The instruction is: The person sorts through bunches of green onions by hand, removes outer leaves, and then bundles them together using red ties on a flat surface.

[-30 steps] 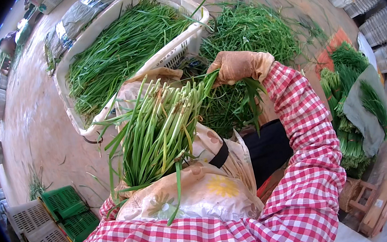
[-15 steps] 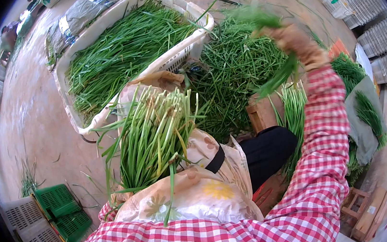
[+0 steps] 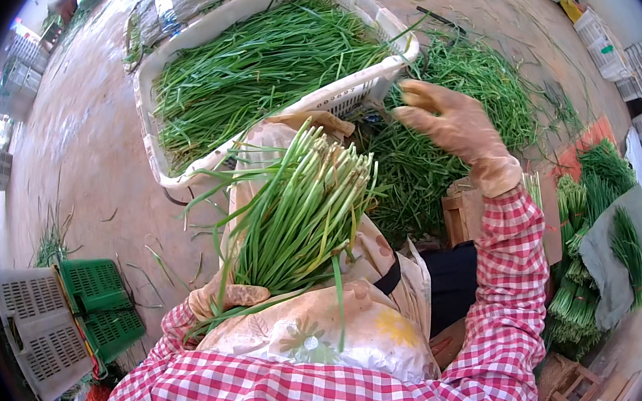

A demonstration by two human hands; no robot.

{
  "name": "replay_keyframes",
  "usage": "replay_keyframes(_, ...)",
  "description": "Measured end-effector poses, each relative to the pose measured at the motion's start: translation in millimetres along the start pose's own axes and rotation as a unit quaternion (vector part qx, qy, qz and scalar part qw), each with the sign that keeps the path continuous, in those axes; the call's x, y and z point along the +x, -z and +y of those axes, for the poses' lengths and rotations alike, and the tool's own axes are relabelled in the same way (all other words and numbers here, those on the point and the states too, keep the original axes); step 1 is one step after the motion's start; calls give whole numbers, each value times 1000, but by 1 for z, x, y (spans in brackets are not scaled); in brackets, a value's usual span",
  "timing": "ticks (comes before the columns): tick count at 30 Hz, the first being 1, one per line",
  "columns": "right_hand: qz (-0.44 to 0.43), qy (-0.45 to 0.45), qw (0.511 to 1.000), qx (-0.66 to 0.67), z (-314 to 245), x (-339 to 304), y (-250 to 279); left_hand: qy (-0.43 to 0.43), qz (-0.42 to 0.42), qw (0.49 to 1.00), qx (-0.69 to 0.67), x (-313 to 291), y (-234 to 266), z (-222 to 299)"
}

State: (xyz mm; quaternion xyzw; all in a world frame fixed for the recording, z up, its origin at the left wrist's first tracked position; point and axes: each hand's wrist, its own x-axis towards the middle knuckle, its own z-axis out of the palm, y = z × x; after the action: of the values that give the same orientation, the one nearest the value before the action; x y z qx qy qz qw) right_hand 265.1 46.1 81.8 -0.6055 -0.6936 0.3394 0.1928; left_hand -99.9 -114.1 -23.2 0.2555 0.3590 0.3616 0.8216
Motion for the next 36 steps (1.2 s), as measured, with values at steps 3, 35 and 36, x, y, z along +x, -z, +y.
replay_keyframes(3,-46,173,983,-32,-43,-1,-13,2,0,1000,6,-1,2,5)
replay_keyframes(35,239,154,757,588,48,-15,24,31,-38,997,-54,21,18,-14)
replay_keyframes(36,160,226,749,602,98,-20,59,21,-45,997,-65,19,17,-15)
